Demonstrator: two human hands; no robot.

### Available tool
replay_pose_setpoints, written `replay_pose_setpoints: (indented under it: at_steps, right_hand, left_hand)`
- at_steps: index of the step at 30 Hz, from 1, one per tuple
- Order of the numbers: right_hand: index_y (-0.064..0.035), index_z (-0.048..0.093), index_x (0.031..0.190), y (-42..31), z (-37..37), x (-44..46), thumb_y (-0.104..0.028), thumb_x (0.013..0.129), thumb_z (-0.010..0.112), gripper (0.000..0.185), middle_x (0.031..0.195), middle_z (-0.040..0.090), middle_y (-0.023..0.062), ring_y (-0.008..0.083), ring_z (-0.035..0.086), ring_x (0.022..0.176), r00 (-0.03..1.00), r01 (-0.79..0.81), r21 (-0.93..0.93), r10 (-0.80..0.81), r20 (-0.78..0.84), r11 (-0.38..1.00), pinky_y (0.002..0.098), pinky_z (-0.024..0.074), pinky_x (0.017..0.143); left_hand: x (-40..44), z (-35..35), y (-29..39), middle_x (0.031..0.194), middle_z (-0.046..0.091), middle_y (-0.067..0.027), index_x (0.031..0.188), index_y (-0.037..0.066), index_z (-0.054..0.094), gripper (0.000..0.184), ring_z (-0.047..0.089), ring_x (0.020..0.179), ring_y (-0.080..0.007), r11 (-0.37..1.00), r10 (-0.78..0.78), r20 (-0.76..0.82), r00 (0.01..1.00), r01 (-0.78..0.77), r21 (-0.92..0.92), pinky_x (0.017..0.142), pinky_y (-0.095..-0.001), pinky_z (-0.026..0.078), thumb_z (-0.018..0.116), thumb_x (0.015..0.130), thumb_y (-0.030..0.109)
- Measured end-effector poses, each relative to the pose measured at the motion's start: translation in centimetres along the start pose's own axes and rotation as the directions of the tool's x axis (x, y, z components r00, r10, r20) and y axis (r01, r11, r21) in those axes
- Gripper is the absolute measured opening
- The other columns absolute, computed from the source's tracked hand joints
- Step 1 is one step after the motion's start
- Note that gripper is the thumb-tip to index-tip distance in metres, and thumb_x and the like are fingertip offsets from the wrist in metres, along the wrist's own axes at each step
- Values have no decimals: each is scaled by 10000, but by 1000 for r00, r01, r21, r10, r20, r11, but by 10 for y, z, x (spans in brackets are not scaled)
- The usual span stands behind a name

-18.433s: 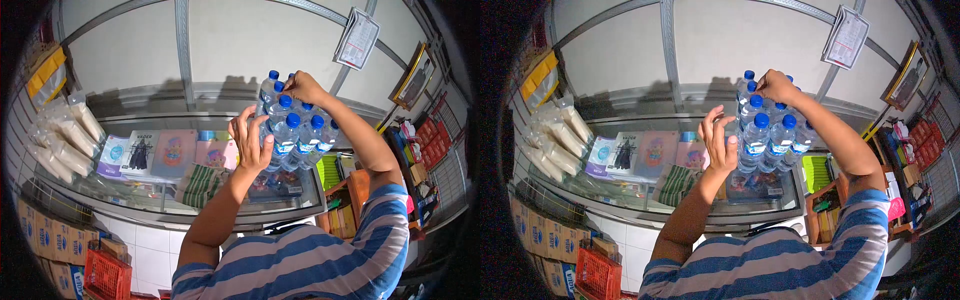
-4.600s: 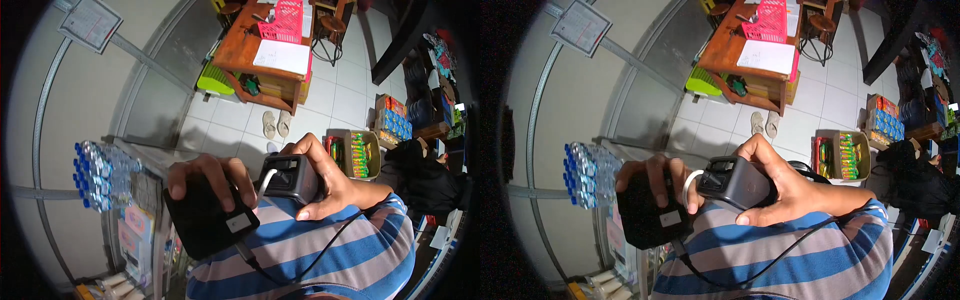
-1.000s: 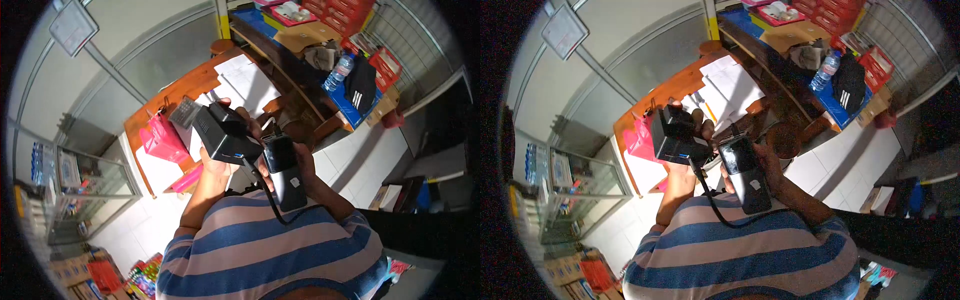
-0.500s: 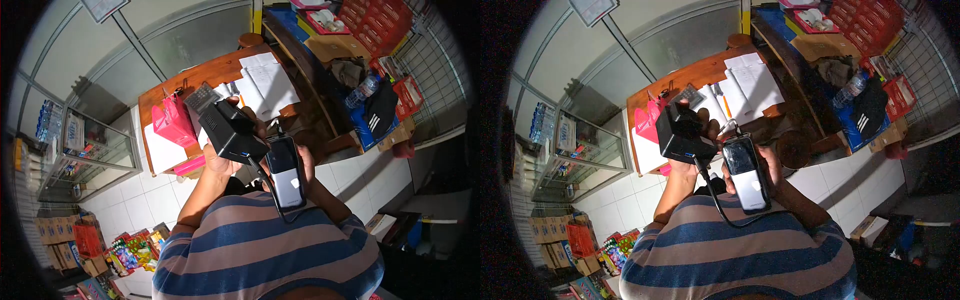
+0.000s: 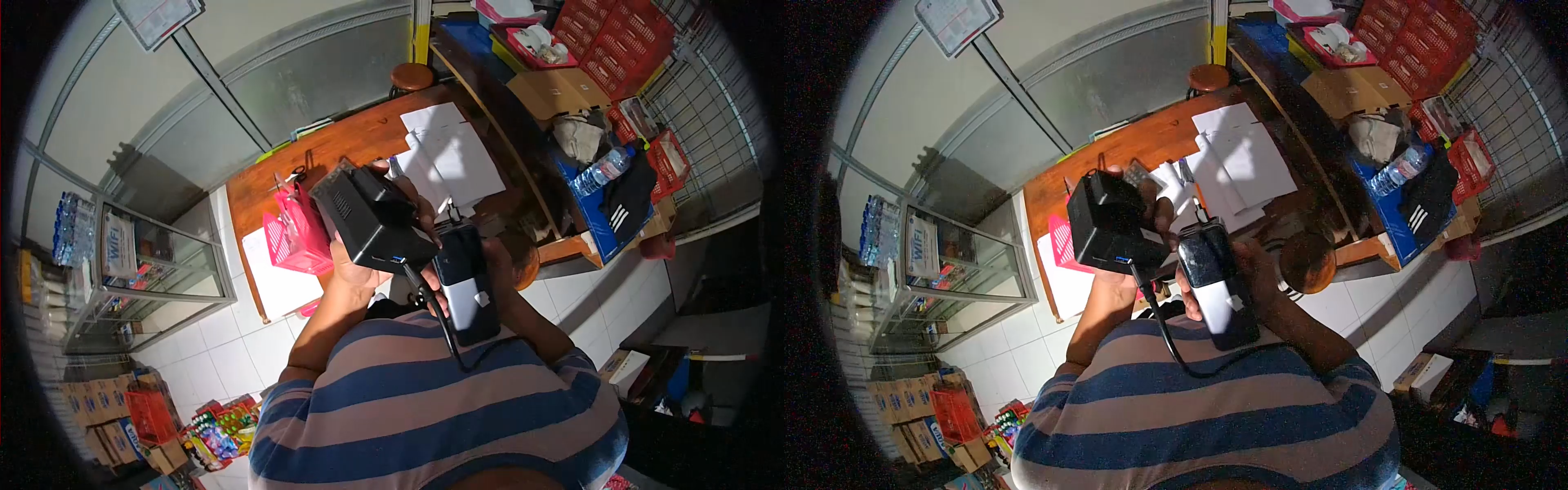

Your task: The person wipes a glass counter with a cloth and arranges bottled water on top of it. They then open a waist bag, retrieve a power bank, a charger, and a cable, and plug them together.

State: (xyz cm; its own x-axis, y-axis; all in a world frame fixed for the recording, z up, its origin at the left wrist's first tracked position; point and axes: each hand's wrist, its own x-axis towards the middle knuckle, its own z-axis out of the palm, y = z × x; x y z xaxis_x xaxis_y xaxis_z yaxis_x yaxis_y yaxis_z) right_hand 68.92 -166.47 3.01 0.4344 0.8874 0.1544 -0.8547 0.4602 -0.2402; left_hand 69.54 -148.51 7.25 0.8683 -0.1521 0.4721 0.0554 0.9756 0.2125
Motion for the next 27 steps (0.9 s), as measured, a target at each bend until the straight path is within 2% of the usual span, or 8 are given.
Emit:
replay_pose_setpoints:
  at_steps: [2,6,7,11,17,22,26,27]
  right_hand:
    - [-49,468,1300,-1,1,12,-546,832,456,682,1005,589,199,317,601,740,1000,-8,10,8,-16,1000,438,445,655]
    - [-193,557,1099,0,0,32,-640,766,467,565,953,577,164,287,575,698,991,-85,-229,57,-124,970,423,441,632]
    - [-193,557,1099,2,-1,37,-640,766,467,565,953,577,164,287,575,698,990,-86,-226,58,-126,970,423,441,632]
    - [-14,457,1300,9,-5,58,-516,813,467,699,959,589,201,316,582,687,999,-48,-72,49,9,996,449,439,640]
    - [-18,461,1292,16,-9,83,-510,823,444,680,956,586,196,307,578,686,997,-69,-86,72,26,994,444,440,643]
    - [-21,482,1242,28,-4,98,-497,836,447,627,951,581,192,302,573,671,990,-107,61,112,-89,992,443,446,639]
    - [-32,505,1187,35,-28,104,-472,835,499,563,915,614,170,274,592,657,926,-54,-102,12,-378,993,412,458,621]
    - [-32,505,1187,33,-38,103,-472,835,499,563,915,614,170,274,592,657,924,-58,-101,15,-383,993,412,458,621]
  left_hand:
    - [4,-2,12,1029,511,-192,1387,175,362,627,578,916,-375,1000,-3,1,1000,3,-4,701,-497,579,651,832,223]
    - [3,-8,37,1005,507,-181,1383,170,365,596,582,861,-357,985,24,-15,1000,-21,171,662,-477,573,633,854,227]
    - [3,-9,41,1005,507,-181,1383,170,365,596,582,861,-357,985,25,-18,1000,-21,171,662,-477,573,633,854,227]
    - [4,-15,54,982,513,-181,1372,162,387,564,585,825,-344,977,92,47,995,-99,188,631,-462,563,625,865,229]
    - [0,-17,79,993,520,-202,1358,146,401,515,590,864,-371,989,106,24,994,-108,103,658,-489,569,611,893,215]
    - [-13,-22,95,1030,561,-195,1331,122,428,439,614,892,-337,985,144,-64,988,-136,108,713,-486,575,586,925,181]
    - [-33,-65,103,1072,614,-126,1279,104,514,372,629,869,-269,958,78,-256,964,-2,288,687,-399,584,590,934,221]
    - [-33,-66,102,1072,614,-126,1279,104,514,372,629,869,-269,959,81,-259,962,-4,284,687,-399,584,590,934,221]
